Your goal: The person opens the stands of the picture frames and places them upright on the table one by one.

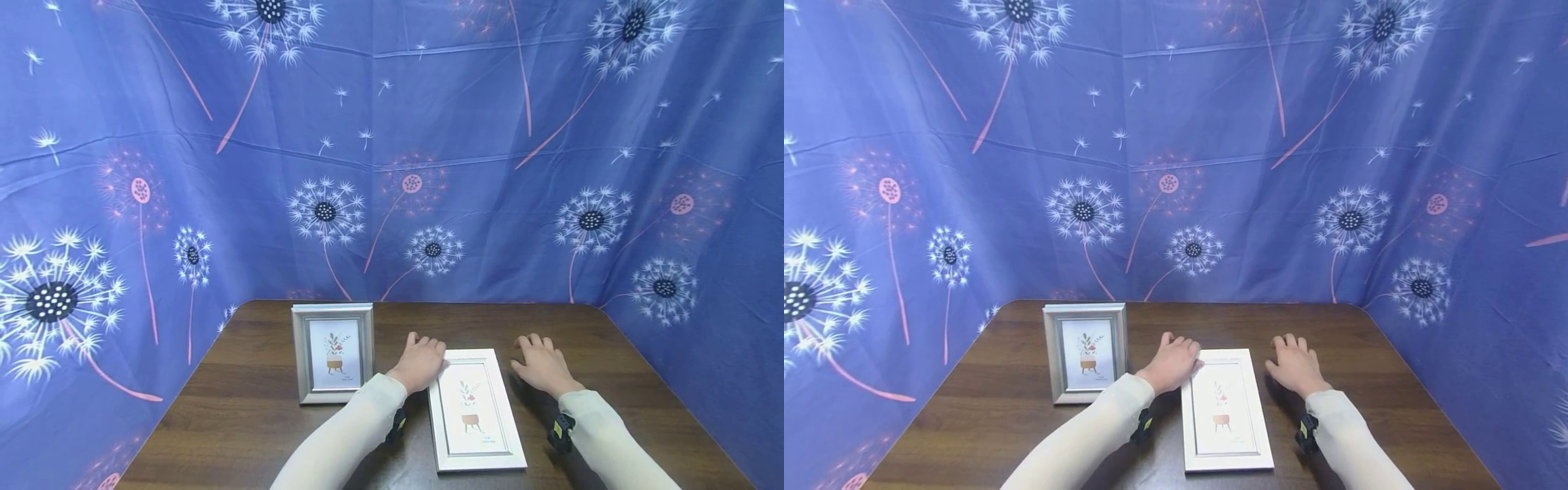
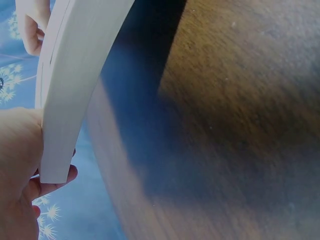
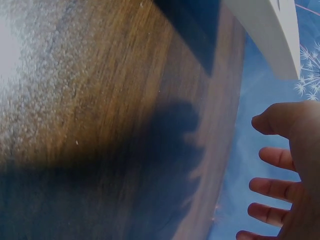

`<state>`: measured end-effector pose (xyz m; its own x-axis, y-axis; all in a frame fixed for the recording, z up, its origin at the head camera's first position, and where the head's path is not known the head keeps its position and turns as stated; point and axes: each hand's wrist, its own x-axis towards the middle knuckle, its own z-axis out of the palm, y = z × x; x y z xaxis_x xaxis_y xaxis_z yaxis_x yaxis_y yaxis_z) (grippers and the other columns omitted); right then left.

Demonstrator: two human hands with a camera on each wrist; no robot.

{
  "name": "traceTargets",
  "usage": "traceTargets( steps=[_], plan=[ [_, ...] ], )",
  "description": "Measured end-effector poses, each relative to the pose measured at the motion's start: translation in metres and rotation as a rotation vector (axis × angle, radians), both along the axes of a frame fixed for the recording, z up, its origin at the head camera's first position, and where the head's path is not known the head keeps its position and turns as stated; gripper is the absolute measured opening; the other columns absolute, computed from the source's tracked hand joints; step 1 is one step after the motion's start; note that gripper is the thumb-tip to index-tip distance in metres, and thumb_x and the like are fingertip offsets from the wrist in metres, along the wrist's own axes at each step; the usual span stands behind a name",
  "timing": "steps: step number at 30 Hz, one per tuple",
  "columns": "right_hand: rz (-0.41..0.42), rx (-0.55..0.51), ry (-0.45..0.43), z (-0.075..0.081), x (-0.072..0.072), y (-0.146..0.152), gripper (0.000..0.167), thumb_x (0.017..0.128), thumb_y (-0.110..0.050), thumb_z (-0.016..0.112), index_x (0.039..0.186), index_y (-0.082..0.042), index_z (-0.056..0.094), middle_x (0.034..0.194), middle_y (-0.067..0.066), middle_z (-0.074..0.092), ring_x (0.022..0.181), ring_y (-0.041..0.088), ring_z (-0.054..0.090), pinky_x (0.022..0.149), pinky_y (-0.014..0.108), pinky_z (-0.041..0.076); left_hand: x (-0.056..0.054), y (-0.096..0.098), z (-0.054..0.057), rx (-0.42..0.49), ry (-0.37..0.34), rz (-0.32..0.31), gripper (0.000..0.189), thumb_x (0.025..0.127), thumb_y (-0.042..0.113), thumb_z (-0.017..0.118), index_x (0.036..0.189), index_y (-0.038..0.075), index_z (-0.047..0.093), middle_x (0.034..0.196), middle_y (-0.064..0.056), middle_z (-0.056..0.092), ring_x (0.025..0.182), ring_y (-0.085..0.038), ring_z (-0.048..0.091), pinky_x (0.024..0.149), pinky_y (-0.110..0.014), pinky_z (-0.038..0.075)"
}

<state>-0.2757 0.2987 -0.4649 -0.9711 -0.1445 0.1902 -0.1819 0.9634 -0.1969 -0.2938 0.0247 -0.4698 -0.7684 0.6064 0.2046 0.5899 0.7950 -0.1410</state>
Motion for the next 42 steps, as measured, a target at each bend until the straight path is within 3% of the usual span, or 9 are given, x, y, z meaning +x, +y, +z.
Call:
traceTargets(
  steps=[22,31,42],
  plan=[
    [0.006,0.003,0.050,0.006,0.006,0.008,0.037,0.086,-0.021,0.070,0.113,0.003,0.059,0.115,0.028,0.054,0.105,0.049,0.048,0.080,0.064,0.041,0.003,-0.003,0.016,0.041,0.103,-0.065,0.034,0.102,0.048,0.047,0.107,0.018,0.062,0.096,0.005,0.064,0.087,-0.011,0.057,0.091,-0.039,0.033],
    [0.024,0.014,0.077,0.009,0.011,0.013,0.037,0.086,-0.021,0.070,0.113,0.002,0.059,0.114,0.027,0.055,0.105,0.049,0.049,0.078,0.063,0.042,0.011,-0.004,0.029,0.063,0.078,-0.073,0.036,0.101,0.050,0.048,0.112,0.019,0.063,0.103,0.006,0.065,0.091,-0.011,0.056,0.092,-0.039,0.032],
    [0.029,0.013,0.105,0.013,0.015,0.013,0.037,0.086,-0.021,0.070,0.113,0.002,0.059,0.114,0.027,0.055,0.106,0.050,0.048,0.079,0.063,0.041,0.016,-0.005,0.039,0.068,0.158,-0.138,0.037,0.101,0.051,0.047,0.112,0.021,0.066,0.099,0.008,0.064,0.093,-0.010,0.056,0.090,-0.038,0.031]
  ],
)
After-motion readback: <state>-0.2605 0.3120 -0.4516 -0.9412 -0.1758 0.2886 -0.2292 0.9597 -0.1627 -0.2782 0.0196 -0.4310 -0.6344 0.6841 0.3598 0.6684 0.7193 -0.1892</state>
